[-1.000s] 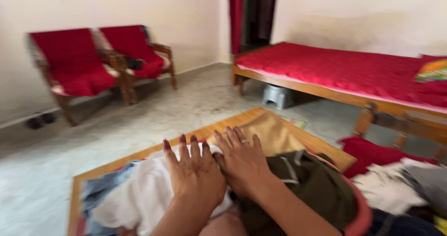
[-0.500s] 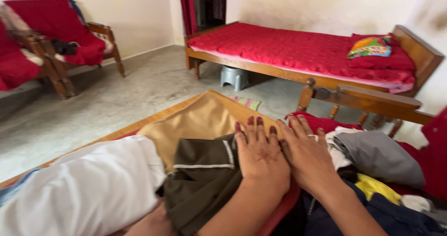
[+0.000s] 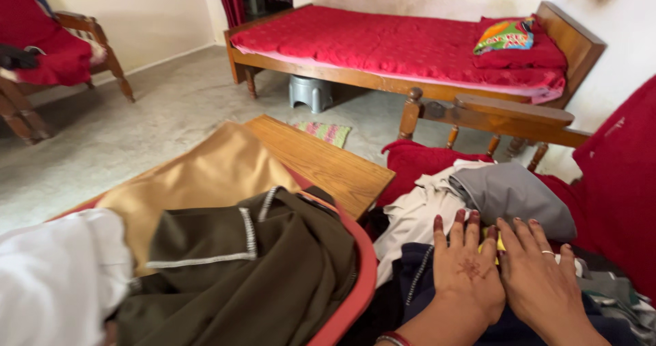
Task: The person folds several garments on a low wooden table. They handle a dark green jacket, a white shirt, and a yellow top, smoothing and folding each item into a neat stack. The folded clothes remain on the table throughout the clip.
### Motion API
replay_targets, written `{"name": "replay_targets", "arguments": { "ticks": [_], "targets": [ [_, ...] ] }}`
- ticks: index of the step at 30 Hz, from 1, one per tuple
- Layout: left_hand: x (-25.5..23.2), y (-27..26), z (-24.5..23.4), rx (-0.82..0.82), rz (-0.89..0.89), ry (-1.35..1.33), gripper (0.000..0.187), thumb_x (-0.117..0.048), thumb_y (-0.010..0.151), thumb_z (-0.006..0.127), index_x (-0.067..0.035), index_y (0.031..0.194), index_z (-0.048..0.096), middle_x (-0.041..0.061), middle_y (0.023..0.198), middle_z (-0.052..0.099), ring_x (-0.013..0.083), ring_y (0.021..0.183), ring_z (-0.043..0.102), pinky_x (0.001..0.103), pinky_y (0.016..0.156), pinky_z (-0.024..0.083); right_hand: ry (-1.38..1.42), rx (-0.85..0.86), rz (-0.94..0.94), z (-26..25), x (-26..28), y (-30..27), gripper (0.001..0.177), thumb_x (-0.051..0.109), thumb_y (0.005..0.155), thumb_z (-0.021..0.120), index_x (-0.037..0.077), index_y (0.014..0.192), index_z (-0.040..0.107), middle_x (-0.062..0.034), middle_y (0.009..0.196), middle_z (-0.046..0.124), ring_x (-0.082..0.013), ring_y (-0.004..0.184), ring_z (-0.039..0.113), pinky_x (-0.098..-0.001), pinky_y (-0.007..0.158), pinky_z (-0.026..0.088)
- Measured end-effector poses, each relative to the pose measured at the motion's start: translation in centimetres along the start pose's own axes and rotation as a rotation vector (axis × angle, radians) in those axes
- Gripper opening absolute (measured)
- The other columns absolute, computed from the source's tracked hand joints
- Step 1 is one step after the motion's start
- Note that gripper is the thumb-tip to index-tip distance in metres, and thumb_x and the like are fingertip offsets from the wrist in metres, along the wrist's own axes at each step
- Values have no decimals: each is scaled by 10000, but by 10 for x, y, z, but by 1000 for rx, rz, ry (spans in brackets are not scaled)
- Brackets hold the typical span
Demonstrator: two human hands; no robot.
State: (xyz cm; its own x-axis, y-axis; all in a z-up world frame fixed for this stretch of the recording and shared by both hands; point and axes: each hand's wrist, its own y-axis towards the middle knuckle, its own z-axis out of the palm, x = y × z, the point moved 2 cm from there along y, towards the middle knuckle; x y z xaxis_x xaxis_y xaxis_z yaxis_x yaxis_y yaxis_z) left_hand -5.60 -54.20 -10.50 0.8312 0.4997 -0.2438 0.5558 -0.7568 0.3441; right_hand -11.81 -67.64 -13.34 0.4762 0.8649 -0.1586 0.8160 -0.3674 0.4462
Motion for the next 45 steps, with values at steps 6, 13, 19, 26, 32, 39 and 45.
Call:
{"name": "replay_targets", "arguments": {
  "ticks": [6, 13, 19, 26, 32, 39, 45],
  "targets": [
    [-21, 36, 93, 97, 80, 46, 764, -334, 882, 473, -70, 1572, 278, 107, 1697, 169, 312, 1578, 56, 603, 1213, -60, -216, 193, 55, 65, -43, 2, 683, 406, 906, 475, 213, 1545, 330, -64, 1612, 357, -282, 1520, 313, -601, 1130, 348],
    [5, 54, 206, 294, 28, -72, 704, -302, 938, 372, -65, 1592, 269, 101, 1712, 139, 305, 1590, 32, 620, 1220, -72, -320, 522, 149, 127, -32, 15, 595, 448, 988, 443, 369, 1564, 313, -110, 1659, 259, -373, 1511, 321, -616, 1115, 383],
    [32, 64, 251, 285, -67, -76, 684, -327, 941, 328, -79, 1576, 276, 95, 1697, 125, 318, 1570, 36, 639, 1200, -64, -125, 628, 363, 160, -22, 41, 525, 458, 976, 518, 281, 1470, 538, -105, 1519, 530, -358, 1300, 632, -601, 1015, 518],
    [32, 46, 254, 54, -75, -245, 696, -290, 949, 369, -54, 1601, 314, 134, 1705, 265, 330, 1599, 143, 592, 1262, -34, -39, 393, 311, 203, -39, 19, 422, 368, 915, 580, 182, 1250, 757, -113, 1108, 789, -329, 1017, 767, -460, 913, 597],
    [24, 30, 235, 6, -18, -193, 753, -320, 942, 402, -42, 1630, 272, 199, 1644, 331, 369, 1583, 176, 634, 1262, -55, 347, -251, 189, 241, -78, -30, 404, 202, 868, 573, 104, 1238, 699, -164, 1015, 702, -332, 978, 690, -439, 921, 524],
    [2, 11, 126, -139, -13, -254, 1052, -357, 760, 713, -30, 1667, 292, 243, 1641, 395, 427, 1563, 229, 697, 1203, 30, 951, -422, 301, 156, -84, -3, 287, 82, 1070, 495, 13, 1308, 640, -203, 1133, 667, -298, 1025, 661, -404, 975, 526],
    [-22, 4, -16, -333, -124, -941, 920, -268, 786, 753, -18, 1585, 370, 273, 1450, 523, 441, 1351, 496, 519, 1116, 408, 1117, -449, 226, -42, -13, 27, 224, 14, 1203, 467, -25, 1368, 614, -206, 1237, 672, -253, 1071, 667, -364, 1017, 546]
  ]
}}
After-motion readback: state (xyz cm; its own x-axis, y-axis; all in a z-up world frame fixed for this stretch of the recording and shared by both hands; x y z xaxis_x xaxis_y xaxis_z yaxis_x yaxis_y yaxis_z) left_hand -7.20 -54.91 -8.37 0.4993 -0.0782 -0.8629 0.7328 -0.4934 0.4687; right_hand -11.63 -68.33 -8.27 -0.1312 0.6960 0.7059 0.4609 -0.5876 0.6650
